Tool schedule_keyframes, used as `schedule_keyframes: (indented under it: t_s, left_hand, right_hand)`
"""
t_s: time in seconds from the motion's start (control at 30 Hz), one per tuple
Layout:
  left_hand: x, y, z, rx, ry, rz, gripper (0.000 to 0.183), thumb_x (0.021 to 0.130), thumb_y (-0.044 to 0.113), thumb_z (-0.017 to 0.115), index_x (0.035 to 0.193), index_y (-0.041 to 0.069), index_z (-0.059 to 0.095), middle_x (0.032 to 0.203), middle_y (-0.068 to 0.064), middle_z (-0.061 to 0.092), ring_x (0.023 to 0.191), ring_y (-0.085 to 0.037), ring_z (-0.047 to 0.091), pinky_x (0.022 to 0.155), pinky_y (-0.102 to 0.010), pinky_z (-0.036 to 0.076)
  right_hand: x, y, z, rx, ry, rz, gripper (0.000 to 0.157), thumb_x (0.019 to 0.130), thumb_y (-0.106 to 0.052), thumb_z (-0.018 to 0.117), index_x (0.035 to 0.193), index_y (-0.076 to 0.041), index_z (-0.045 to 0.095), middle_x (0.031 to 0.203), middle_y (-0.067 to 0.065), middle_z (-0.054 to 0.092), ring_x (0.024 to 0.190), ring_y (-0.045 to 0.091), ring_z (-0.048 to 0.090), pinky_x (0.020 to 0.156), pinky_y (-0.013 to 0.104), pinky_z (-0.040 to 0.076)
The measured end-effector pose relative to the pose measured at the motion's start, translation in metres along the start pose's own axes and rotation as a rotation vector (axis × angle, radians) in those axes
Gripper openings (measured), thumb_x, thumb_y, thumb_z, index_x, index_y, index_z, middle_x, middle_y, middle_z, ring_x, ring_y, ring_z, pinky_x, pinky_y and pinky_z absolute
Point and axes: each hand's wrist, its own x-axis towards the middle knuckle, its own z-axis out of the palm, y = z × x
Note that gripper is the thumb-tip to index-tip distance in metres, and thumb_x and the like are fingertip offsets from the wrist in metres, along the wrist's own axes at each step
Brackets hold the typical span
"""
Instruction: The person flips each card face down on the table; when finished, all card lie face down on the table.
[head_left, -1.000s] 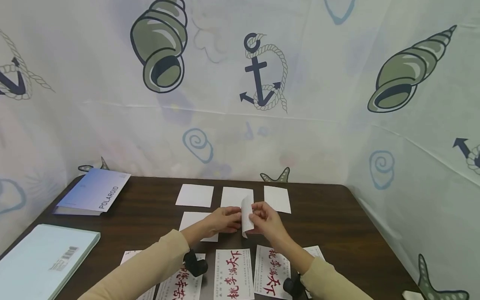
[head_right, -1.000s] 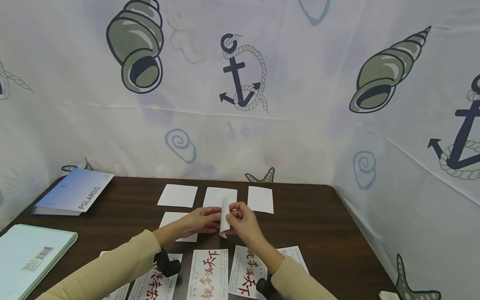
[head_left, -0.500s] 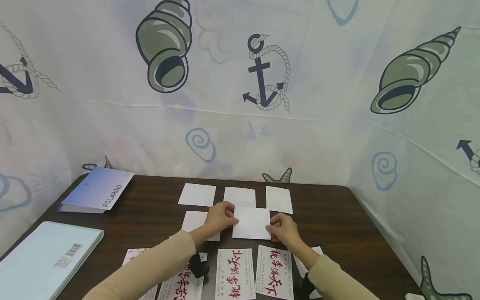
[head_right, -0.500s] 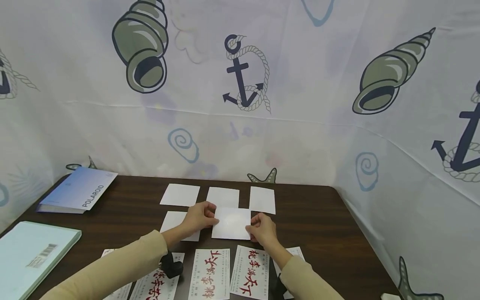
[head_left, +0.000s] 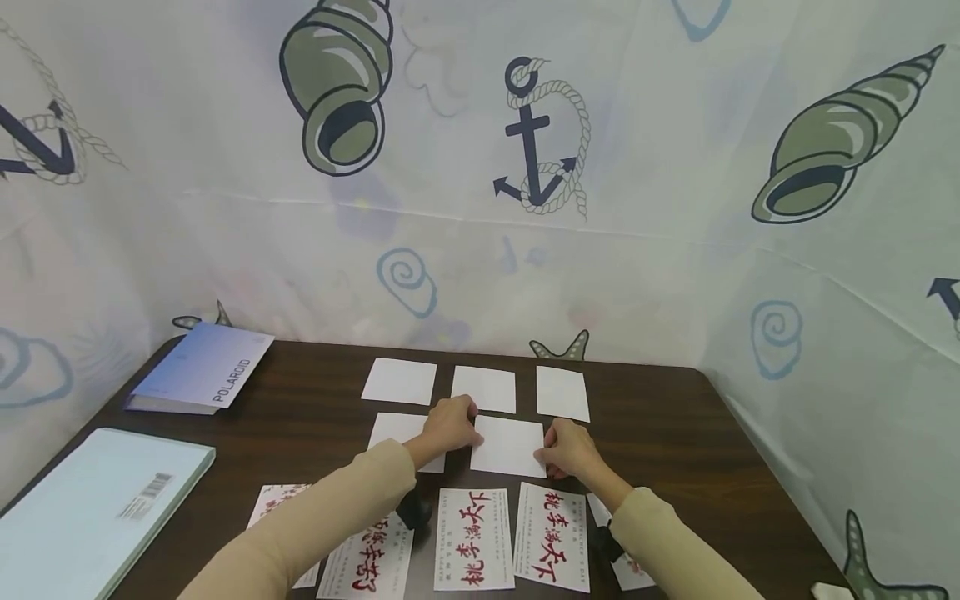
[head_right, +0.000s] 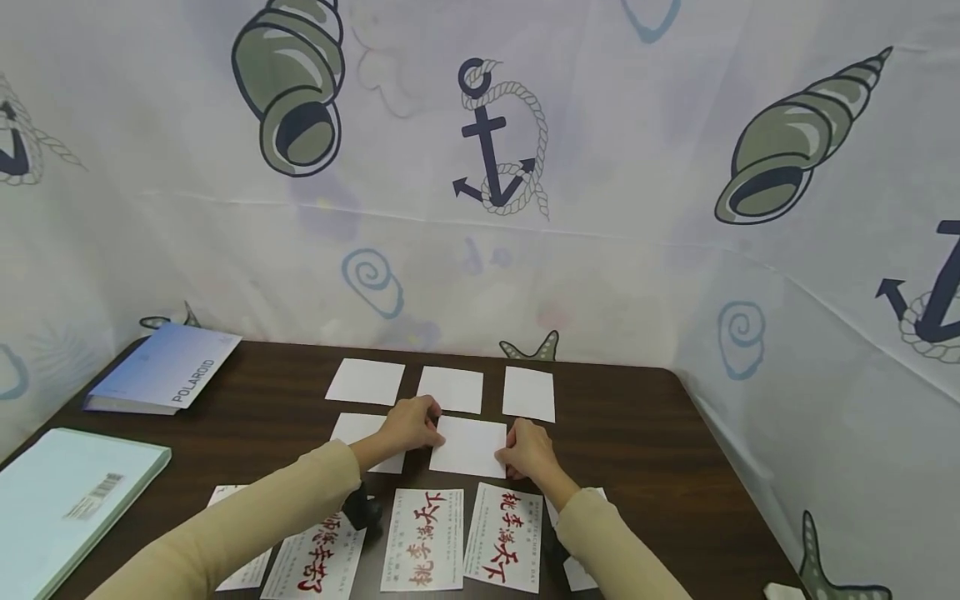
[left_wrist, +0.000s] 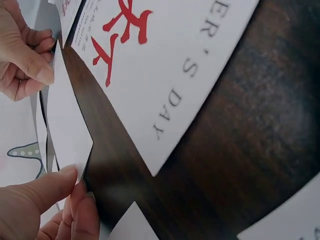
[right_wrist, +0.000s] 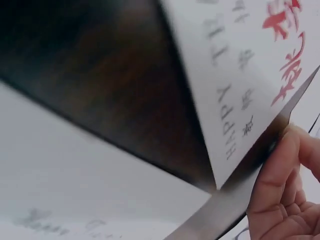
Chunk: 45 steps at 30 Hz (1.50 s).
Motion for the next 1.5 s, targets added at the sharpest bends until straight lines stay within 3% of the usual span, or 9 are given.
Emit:
schedule_keyframes:
  t_s: [0.27, 0.43, 0.5, 0.6, 0.77, 0.87, 1.1, 1.3, 1.5]
  left_hand:
    - [-0.002, -0.003, -0.003, 0.024, -0.01, 0.017, 0.036, 0.07, 0.013, 0.081, 0.097, 0.0, 0.062, 0.07, -0.003, 0.065, 0.056, -0.012, 0.056, 0.053, -0.026, 0.043]
    - [-0.009, -0.008, -0.019, -0.146, -0.026, 0.081, 0.037, 0.077, 0.015, 0.076, 0.105, -0.003, 0.06, 0.067, -0.002, 0.066, 0.053, -0.009, 0.06, 0.053, -0.023, 0.047]
    - [-0.019, -0.012, -0.032, -0.23, -0.046, 0.088, 0.038, 0.079, 0.015, 0.075, 0.109, -0.003, 0.059, 0.068, -0.001, 0.064, 0.054, -0.01, 0.061, 0.053, -0.024, 0.049]
    - [-0.041, -0.026, -0.052, -0.324, -0.077, 0.066, 0.039, 0.079, 0.015, 0.074, 0.111, -0.004, 0.059, 0.072, -0.003, 0.063, 0.059, -0.013, 0.063, 0.056, -0.026, 0.052]
    - [-0.081, -0.061, -0.077, -0.402, -0.08, 0.02, 0.042, 0.079, 0.017, 0.075, 0.112, -0.004, 0.059, 0.078, -0.004, 0.063, 0.065, -0.014, 0.063, 0.06, -0.028, 0.055]
    - [-0.104, -0.083, -0.093, -0.355, -0.048, -0.056, 0.044, 0.078, 0.021, 0.076, 0.112, -0.001, 0.06, 0.081, -0.003, 0.063, 0.068, -0.013, 0.061, 0.062, -0.027, 0.054]
    - [-0.15, -0.132, -0.121, -0.062, 0.042, -0.174, 0.048, 0.072, 0.026, 0.08, 0.109, 0.002, 0.062, 0.082, 0.0, 0.061, 0.073, -0.014, 0.053, 0.06, -0.028, 0.043]
    - [-0.163, -0.156, -0.13, 0.03, 0.053, -0.223, 0.052, 0.069, 0.023, 0.082, 0.109, -0.002, 0.06, 0.081, -0.001, 0.059, 0.07, -0.014, 0.05, 0.059, -0.028, 0.041]
    - [-0.169, -0.163, -0.132, 0.082, 0.057, -0.219, 0.056, 0.065, 0.022, 0.084, 0.108, -0.002, 0.058, 0.078, -0.001, 0.056, 0.067, -0.014, 0.048, 0.059, -0.029, 0.04]
  right_hand:
    - [0.0, -0.005, 0.002, 0.016, 0.013, -0.035, 0.02, 0.08, -0.004, 0.071, 0.078, -0.002, 0.052, 0.062, 0.005, 0.056, 0.047, 0.013, 0.058, 0.046, 0.026, 0.05]
    - [-0.003, -0.024, 0.0, 0.149, 0.078, -0.108, 0.016, 0.084, -0.008, 0.069, 0.084, -0.001, 0.054, 0.064, 0.005, 0.055, 0.05, 0.012, 0.055, 0.048, 0.025, 0.05]
    - [-0.008, -0.034, 0.006, 0.225, 0.07, -0.153, 0.016, 0.084, -0.008, 0.068, 0.089, 0.0, 0.056, 0.065, 0.007, 0.057, 0.05, 0.01, 0.055, 0.049, 0.025, 0.051]
    - [-0.02, -0.048, 0.029, 0.327, -0.031, -0.199, 0.022, 0.085, -0.009, 0.068, 0.098, 0.004, 0.056, 0.065, 0.008, 0.059, 0.052, 0.009, 0.055, 0.052, 0.025, 0.051]
    - [-0.037, -0.079, 0.07, 0.36, -0.176, -0.269, 0.029, 0.084, -0.011, 0.069, 0.104, 0.006, 0.058, 0.067, 0.003, 0.058, 0.055, 0.008, 0.054, 0.052, 0.02, 0.046]
    - [-0.044, -0.101, 0.091, 0.367, -0.215, -0.3, 0.028, 0.081, -0.01, 0.071, 0.104, 0.004, 0.06, 0.068, 0.002, 0.059, 0.056, 0.006, 0.052, 0.051, 0.017, 0.043]
    - [-0.048, -0.138, 0.131, 0.336, -0.255, -0.355, 0.031, 0.076, -0.007, 0.076, 0.102, 0.003, 0.063, 0.067, -0.004, 0.057, 0.057, 0.001, 0.047, 0.052, 0.015, 0.04]
    - [-0.045, -0.157, 0.152, 0.218, -0.254, -0.383, 0.03, 0.074, -0.007, 0.077, 0.1, 0.002, 0.064, 0.064, -0.005, 0.054, 0.055, 0.0, 0.042, 0.051, 0.015, 0.038]
    - [-0.045, -0.171, 0.166, 0.023, -0.22, -0.389, 0.033, 0.071, -0.013, 0.081, 0.098, -0.003, 0.064, 0.063, -0.008, 0.052, 0.055, 0.001, 0.042, 0.053, 0.016, 0.035]
